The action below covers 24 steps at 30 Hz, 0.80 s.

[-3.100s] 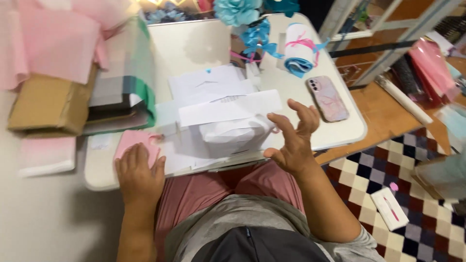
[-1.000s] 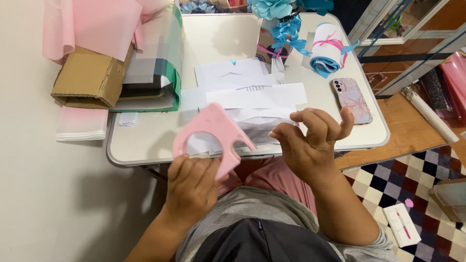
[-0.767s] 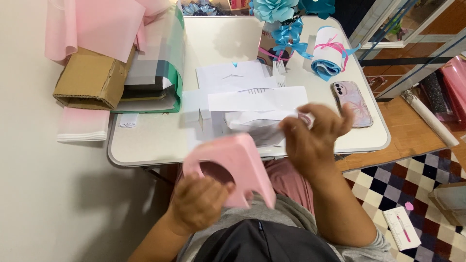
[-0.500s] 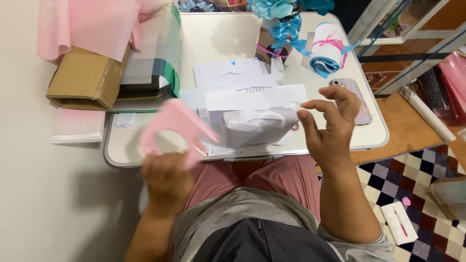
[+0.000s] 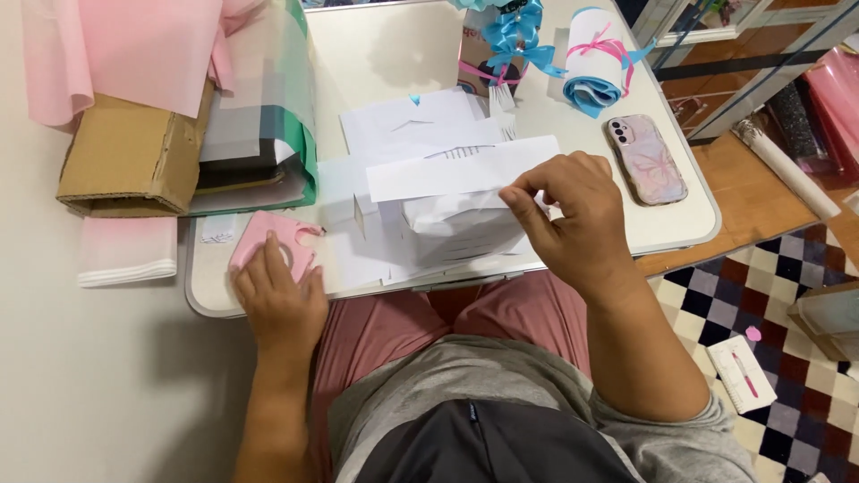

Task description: The person wraps a small white box with a sheet of printed paper, folds the edges, and secures the package using a pink tape dispenser. The person repeatedly applies tape to the seams and smooths the paper to complete the wrapping.

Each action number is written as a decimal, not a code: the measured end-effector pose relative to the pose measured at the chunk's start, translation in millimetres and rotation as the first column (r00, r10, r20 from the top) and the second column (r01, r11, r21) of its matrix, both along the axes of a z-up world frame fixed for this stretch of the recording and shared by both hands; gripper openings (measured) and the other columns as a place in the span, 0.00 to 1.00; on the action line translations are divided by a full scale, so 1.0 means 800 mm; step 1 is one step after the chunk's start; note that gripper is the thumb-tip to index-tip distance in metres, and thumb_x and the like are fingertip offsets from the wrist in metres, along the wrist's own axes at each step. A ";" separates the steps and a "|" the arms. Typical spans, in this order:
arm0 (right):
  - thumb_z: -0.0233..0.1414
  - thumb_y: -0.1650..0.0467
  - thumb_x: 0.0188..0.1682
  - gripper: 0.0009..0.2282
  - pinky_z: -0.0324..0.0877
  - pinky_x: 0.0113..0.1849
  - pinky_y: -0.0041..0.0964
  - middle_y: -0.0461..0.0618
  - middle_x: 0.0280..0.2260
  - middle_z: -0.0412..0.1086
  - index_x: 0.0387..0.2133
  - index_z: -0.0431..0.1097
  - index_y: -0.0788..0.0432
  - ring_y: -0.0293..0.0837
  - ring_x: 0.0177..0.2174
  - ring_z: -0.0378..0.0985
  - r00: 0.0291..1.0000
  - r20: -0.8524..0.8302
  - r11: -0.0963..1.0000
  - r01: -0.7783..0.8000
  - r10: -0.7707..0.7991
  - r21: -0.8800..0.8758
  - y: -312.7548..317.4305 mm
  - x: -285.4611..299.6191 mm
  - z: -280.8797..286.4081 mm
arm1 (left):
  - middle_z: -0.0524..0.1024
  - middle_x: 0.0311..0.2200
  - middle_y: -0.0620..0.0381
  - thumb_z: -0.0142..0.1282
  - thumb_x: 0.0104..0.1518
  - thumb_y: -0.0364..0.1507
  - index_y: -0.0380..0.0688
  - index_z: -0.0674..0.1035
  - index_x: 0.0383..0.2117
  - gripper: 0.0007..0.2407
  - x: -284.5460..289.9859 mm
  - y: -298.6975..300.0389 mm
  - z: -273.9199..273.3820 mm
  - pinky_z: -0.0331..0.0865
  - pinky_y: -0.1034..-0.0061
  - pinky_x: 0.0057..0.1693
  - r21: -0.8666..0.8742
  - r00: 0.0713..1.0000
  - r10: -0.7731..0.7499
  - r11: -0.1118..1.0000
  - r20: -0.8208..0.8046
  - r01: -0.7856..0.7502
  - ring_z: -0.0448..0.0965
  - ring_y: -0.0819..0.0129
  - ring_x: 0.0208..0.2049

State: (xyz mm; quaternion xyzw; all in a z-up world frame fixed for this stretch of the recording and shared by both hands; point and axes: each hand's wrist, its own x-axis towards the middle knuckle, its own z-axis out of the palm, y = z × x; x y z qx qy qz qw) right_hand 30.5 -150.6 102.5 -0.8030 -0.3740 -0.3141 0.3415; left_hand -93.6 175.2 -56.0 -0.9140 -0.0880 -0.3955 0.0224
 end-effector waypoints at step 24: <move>0.56 0.65 0.48 0.11 0.73 0.31 0.44 0.53 0.20 0.77 0.28 0.81 0.60 0.53 0.25 0.78 0.829 -0.469 0.818 -0.026 -0.304 -0.575 0.083 0.039 0.043 | 0.76 0.53 0.51 0.55 0.61 0.49 0.41 0.79 0.52 0.24 0.091 -0.130 0.074 0.25 0.40 0.72 0.010 0.912 -0.406 0.914 0.065 0.406 0.66 0.56 0.64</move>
